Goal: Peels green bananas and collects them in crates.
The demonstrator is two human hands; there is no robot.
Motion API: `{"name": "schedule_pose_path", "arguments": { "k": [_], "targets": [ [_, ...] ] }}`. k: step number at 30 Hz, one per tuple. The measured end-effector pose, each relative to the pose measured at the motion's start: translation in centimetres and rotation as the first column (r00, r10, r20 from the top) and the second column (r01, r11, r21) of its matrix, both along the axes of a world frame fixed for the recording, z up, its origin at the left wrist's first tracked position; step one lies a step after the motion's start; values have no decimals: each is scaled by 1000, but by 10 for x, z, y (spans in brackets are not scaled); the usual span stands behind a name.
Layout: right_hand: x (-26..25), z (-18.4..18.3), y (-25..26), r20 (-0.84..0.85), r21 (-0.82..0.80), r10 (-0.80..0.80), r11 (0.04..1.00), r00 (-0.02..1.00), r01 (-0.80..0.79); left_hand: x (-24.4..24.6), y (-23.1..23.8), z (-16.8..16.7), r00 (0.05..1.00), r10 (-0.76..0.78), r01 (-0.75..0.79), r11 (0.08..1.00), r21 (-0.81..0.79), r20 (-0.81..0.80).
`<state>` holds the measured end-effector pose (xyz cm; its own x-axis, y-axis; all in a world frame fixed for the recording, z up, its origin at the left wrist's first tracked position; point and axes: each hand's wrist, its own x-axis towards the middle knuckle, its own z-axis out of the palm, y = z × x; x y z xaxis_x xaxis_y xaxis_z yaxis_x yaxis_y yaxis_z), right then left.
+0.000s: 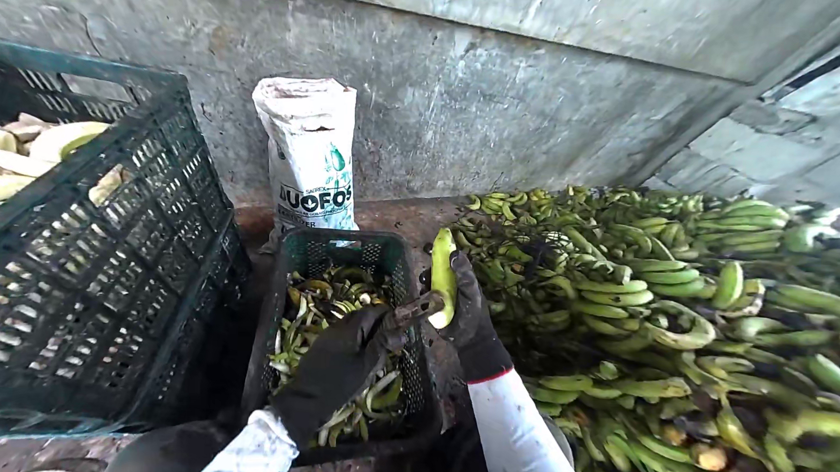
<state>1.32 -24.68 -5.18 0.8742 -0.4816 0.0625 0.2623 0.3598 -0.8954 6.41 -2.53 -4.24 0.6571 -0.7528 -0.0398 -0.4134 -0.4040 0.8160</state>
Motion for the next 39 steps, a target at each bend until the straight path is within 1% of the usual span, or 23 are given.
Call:
{"name": "schedule_pose_path", "arguments": {
  "k": [2,3,5,7,9,10,12,13,14,16,18,20,22,23,24,26,27,29,30,32,35,37,39],
  "targets": [
    [1,-11,1,14,50,30,998,999,-31,6,0,7,978,-56,40,996,82,202],
    [1,-14,5,30,87,47,995,998,-50,9,0,8,962,-75,48,993,110,263],
    [1,-18,13,64,168,76,982,995,-86,14,-1,9,950,-124,74,981,178,287],
    [0,-26,23,75,242,117,961,990,-132,21,-4,3,938,-107,49,983,179,330],
    [-1,-36,34,100,309,211,922,972,-232,32,-7,-12,887,27,-75,994,86,461],
    [-3,-41,40,104,277,248,923,963,-268,39,-8,-18,865,109,-154,987,51,490],
    [-15,-47,52,43,85,233,968,972,-236,57,-9,-22,874,262,-302,953,35,410],
    [-20,-49,56,23,22,219,975,976,-219,65,-6,-21,873,330,-360,933,17,358],
    [-21,-51,57,17,19,187,982,982,-187,72,-2,-20,866,369,-392,920,0,337],
    [-18,-53,48,49,42,103,994,993,-105,68,3,-13,898,343,-342,938,-50,276],
    [-9,-47,33,91,-10,-11,1000,996,11,50,4,-12,950,198,-183,980,-81,240],
    [1,-40,21,104,-67,-135,988,985,142,26,2,-15,961,58,-41,997,-68,271],
    [7,-34,15,84,-54,-196,978,977,201,10,1,-20,947,-13,35,998,-61,321],
    [7,-31,17,78,-15,-176,984,981,178,7,-1,-20,941,-23,43,998,-52,337],
    [6,-30,20,68,31,-116,993,991,114,10,-3,-20,938,-17,31,999,-36,346],
    [1,-36,26,72,105,111,987,991,-118,25,-7,-22,917,58,-48,998,-35,395],
    [-1,-41,29,89,136,234,960,968,-245,36,-8,-26,898,120,-113,993,-42,423],
    [-6,-46,35,52,52,380,922,923,-383,57,-8,-27,901,230,-242,970,-15,368],
    [-9,-46,39,28,31,390,920,920,-391,65,-6,-27,903,274,-291,957,2,330],
    [-13,-45,42,-4,-10,284,959,959,-284,68,-1,-25,912,295,-313,950,20,285],
    [2,-40,35,47,33,48,998,998,-49,44,-1,-24,941,193,-184,981,-58,277],
    [15,-28,33,104,100,-124,988,987,114,21,-4,-26,920,143,-129,990,-65,366],
    [24,-14,34,118,161,-275,953,954,255,6,-5,-28,863,161,-134,987,-89,479]
  ]
}}
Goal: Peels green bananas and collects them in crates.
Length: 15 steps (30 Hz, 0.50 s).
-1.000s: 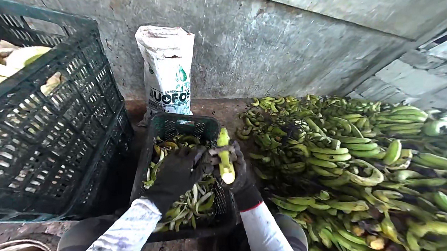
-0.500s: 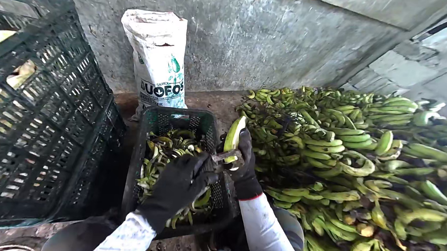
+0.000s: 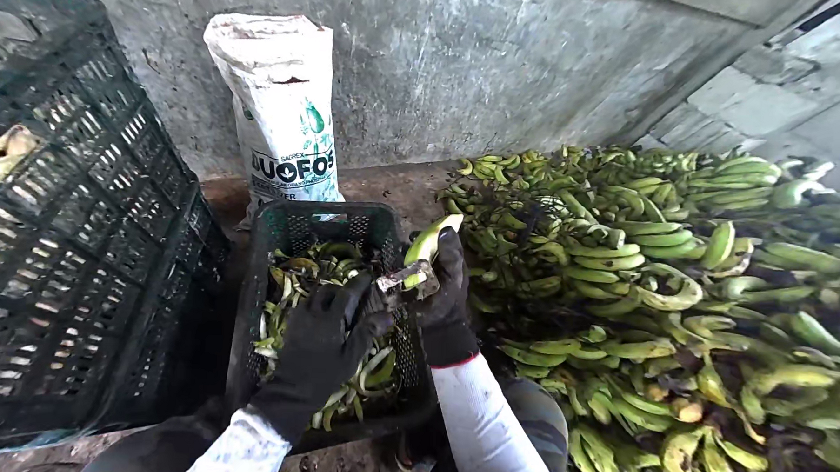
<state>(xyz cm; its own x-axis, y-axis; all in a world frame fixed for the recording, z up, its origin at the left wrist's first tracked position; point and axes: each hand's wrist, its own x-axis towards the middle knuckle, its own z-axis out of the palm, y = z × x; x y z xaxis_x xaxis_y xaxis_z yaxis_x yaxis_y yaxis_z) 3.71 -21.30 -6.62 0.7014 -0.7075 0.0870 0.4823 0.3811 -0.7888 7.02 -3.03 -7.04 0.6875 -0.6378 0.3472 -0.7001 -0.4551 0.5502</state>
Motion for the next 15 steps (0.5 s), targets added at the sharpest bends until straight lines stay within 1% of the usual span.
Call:
{"name": "schedule_pose_path", "arguments": {
  "k": [1,2,3,4,5,6,7,8,9,10,11,12,13,15],
  "targets": [
    [2,5,1,-27,-4,-64,998,998,64,-2,0,-1,998,16,-15,1000,-15,60],
    [2,7,1,-55,-22,-88,996,995,87,-1,-1,-1,995,29,-26,999,-29,92],
    [1,7,1,-82,-60,-67,996,994,63,2,-2,0,996,34,-32,999,-29,82],
    [-1,6,1,-107,-115,-10,993,994,-3,8,-2,0,999,31,-30,999,-22,41],
    [-6,4,2,-139,-171,87,979,986,-111,16,-3,1,999,25,-25,1000,-7,-36],
    [-12,1,2,-191,-228,207,941,959,-249,25,-3,4,990,23,-23,1000,5,-140],
    [-20,0,2,-265,-267,318,883,910,-387,35,-3,5,972,30,-32,999,-3,-231],
    [-27,3,4,-359,-291,391,816,847,-500,45,-2,4,956,46,-51,999,-9,-289],
    [-32,7,5,-440,-297,441,750,782,-591,53,-2,4,943,70,-75,997,-3,-326],
    [-36,9,5,-492,-288,465,711,736,-642,59,-1,4,933,91,-93,996,10,-348],
    [-38,8,3,-506,-277,477,699,719,-659,61,-1,3,925,105,-108,994,15,-364],
    [-38,2,-1,-479,-259,486,718,732,-646,61,-2,1,925,116,-118,993,17,-362],
    [-37,-4,-5,-432,-225,488,756,758,-615,59,-3,0,929,116,-119,993,15,-351],
    [-31,-15,-12,-328,-129,466,840,822,-528,51,-7,-3,954,70,-74,997,1,-293]
  ]
}}
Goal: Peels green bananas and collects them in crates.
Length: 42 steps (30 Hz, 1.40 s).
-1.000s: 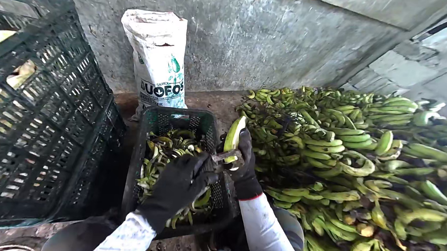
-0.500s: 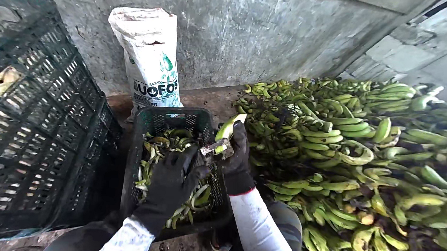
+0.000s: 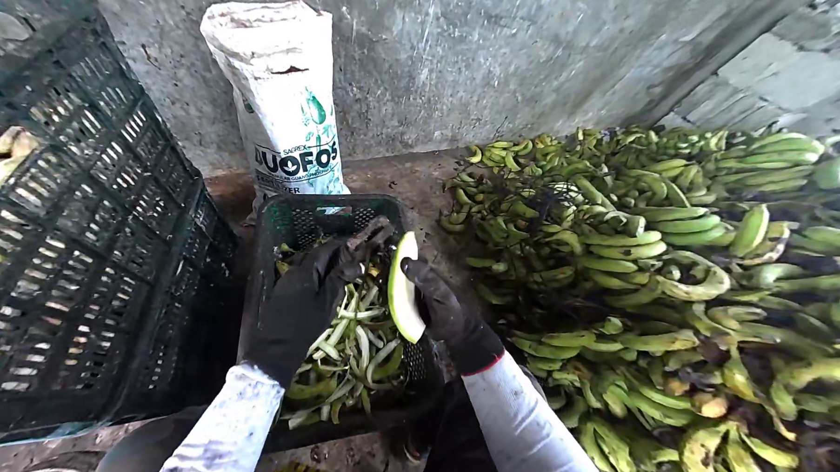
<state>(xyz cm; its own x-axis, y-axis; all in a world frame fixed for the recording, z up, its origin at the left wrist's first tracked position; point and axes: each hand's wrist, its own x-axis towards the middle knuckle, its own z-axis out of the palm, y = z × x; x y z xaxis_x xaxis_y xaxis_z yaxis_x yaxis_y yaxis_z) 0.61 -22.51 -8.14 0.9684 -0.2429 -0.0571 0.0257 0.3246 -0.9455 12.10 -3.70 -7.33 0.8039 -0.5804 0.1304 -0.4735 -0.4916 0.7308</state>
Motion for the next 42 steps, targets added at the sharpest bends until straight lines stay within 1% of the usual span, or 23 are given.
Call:
{"name": "schedule_pose_path", "arguments": {
  "k": [3,6,7,9,11,14,15,17,19,20,22,23,24,26,27,29,31,32,35,37,39,40,42],
  "targets": [
    [11,-6,-6,144,286,-124,955,982,79,-22,-7,-4,987,-98,96,995,22,126],
    [19,-2,-10,246,533,-252,842,936,87,-39,-12,-11,971,-116,112,993,30,209],
    [19,-3,-12,263,592,-286,802,922,79,-42,-12,-12,958,-103,100,995,27,266],
    [20,-5,-15,260,636,-358,762,897,120,-45,-13,-15,926,-73,74,997,10,370],
    [18,-5,-15,237,616,-366,773,900,152,-44,-14,-15,928,-75,71,997,22,366],
    [13,-3,-10,242,485,-210,872,947,70,-34,-13,-6,979,-108,99,993,60,175],
    [11,-3,-8,232,446,-159,894,959,41,-30,-12,-6,980,-111,102,993,63,163],
    [10,0,-10,133,370,-129,926,983,71,-28,-10,-8,962,-115,102,993,67,247],
    [9,1,-11,16,236,-138,963,990,131,-29,-8,-12,942,-110,91,993,75,316],
    [7,2,-11,-7,143,-120,982,993,120,-29,-9,-11,951,-104,85,993,76,291],
    [0,5,-8,-20,-107,-13,994,1000,11,-22,-9,-9,984,-58,53,998,37,166],
    [-1,6,-5,-40,-192,39,980,998,-46,-15,-8,-8,996,-26,24,1000,19,87],
    [-2,7,-2,-67,-230,78,969,995,-91,-8,-6,-8,1000,5,-5,1000,11,21],
    [-1,3,4,-74,-195,86,976,994,-99,1,-2,-6,997,54,-53,999,11,-59],
    [1,-2,4,-46,-110,53,992,998,-58,2,0,-7,996,53,-52,999,12,-70],
    [7,-15,0,20,147,-52,988,998,48,-2,1,-11,999,-16,15,1000,-9,-38],
    [13,-22,-9,82,417,-95,908,992,53,-13,-2,-13,986,-115,115,993,9,119],
    [12,-22,-13,90,498,-116,865,989,56,-21,-4,-14,963,-157,154,988,32,219],
    [7,-29,-21,95,626,-202,774,975,99,-38,-9,-27,863,-203,211,977,37,462],
    [4,-30,-20,30,645,-261,742,965,181,-44,-13,-34,819,-199,218,976,29,538],
    [2,-28,-19,-1,649,-213,743,977,163,-46,-16,-35,853,-214,214,975,55,477],
    [2,-26,-17,-3,614,-192,774,981,153,-46,-16,-31,899,-230,216,973,81,373],
    [3,-23,-11,15,445,-174,883,985,149,-40,-17,-22,973,-223,217,972,94,56]
  ]
}}
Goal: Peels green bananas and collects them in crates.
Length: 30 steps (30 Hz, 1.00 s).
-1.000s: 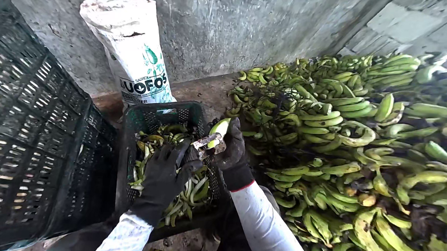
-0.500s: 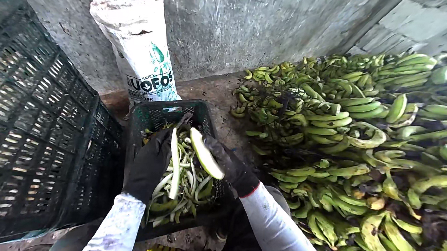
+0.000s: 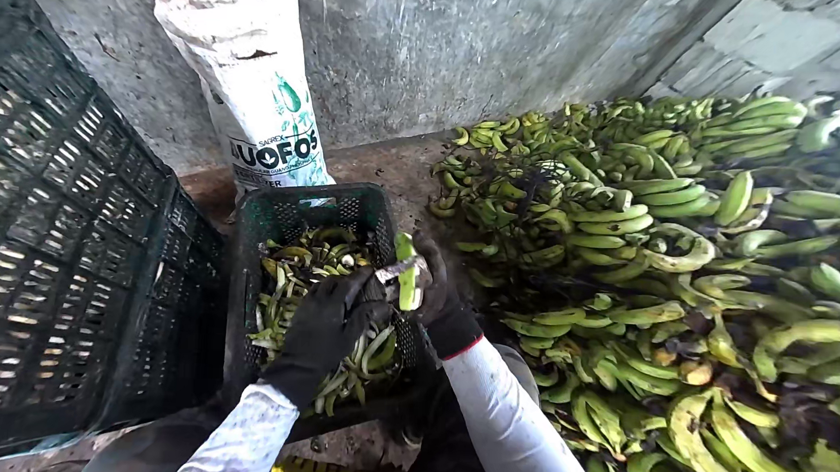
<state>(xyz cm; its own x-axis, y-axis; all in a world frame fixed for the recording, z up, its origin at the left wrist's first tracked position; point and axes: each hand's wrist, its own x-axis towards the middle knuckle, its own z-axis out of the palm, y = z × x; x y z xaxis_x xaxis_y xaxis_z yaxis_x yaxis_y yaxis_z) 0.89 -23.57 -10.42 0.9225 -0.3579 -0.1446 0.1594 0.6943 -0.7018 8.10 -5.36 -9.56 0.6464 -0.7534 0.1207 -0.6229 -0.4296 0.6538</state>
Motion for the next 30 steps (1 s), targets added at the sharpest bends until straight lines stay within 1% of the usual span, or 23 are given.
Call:
{"name": "schedule_pose_path", "arguments": {
  "k": [1,2,4,6,9,10,12,13,14,15,17,18,19,21,22,23,24,25,26,28,29,30],
  "targets": [
    [1,0,3,-11,-133,16,991,1000,-17,6,-1,1,991,37,-39,999,-9,-125],
    [0,1,6,-26,-264,40,963,999,-45,12,-1,1,974,85,-95,995,-37,-209],
    [0,2,11,-111,-430,67,896,992,-109,18,1,5,948,178,-195,980,-38,-264],
    [1,1,12,-156,-500,90,852,984,-157,19,2,11,935,226,-237,971,-10,-274],
    [-1,-1,12,-161,-557,92,814,983,-167,23,1,6,924,269,-278,960,6,-272],
    [-3,1,13,-162,-558,98,812,982,-173,27,1,3,909,297,-310,951,1,-292],
    [-5,2,16,-145,-506,84,850,986,-147,36,6,0,877,345,-380,924,-43,-335],
    [-4,-1,15,-115,-447,73,887,991,-117,38,8,2,876,345,-391,917,-76,-337],
    [-2,-4,11,-84,-351,60,933,995,-86,39,9,4,891,325,-375,921,-110,-316],
    [0,-4,8,-44,-223,51,973,998,-59,38,11,6,916,294,-336,934,-119,-273],
    [0,-5,-5,42,-1,65,998,997,-65,25,12,11,971,207,-217,973,-75,-120],
    [0,-6,-12,74,68,71,995,995,-76,18,12,11,988,145,-147,988,-36,-55],
    [0,-6,-16,83,99,52,993,995,-60,10,13,8,997,76,-76,997,-17,12],
    [-4,-7,-23,98,147,49,987,994,-63,-6,12,1,985,-28,35,999,-36,170],
    [-6,-8,-23,79,160,36,986,996,-48,-12,10,-3,967,-55,72,996,-57,251],
    [-7,-7,-22,45,141,24,990,999,-30,-17,7,-5,951,-65,90,994,-69,303],
    [-9,-7,-20,14,98,32,995,999,-33,-20,4,-6,951,-67,90,994,-62,303],
    [-10,-9,-17,4,45,50,998,999,-50,-21,1,-4,970,-69,78,997,-28,234],
    [-10,-10,-13,-1,-17,58,998,998,-58,-18,-1,-1,991,-56,53,998,22,122],
    [-6,-10,-4,15,-104,96,990,995,-94,-4,-4,2,996,49,-44,997,64,-80],
    [-5,-11,-2,49,-163,144,977,988,-134,6,-3,2,984,118,-110,992,64,-132],
    [-4,-9,1,49,-201,175,966,983,-162,15,-1,2,970,183,-177,983,53,-158]
  ]
}}
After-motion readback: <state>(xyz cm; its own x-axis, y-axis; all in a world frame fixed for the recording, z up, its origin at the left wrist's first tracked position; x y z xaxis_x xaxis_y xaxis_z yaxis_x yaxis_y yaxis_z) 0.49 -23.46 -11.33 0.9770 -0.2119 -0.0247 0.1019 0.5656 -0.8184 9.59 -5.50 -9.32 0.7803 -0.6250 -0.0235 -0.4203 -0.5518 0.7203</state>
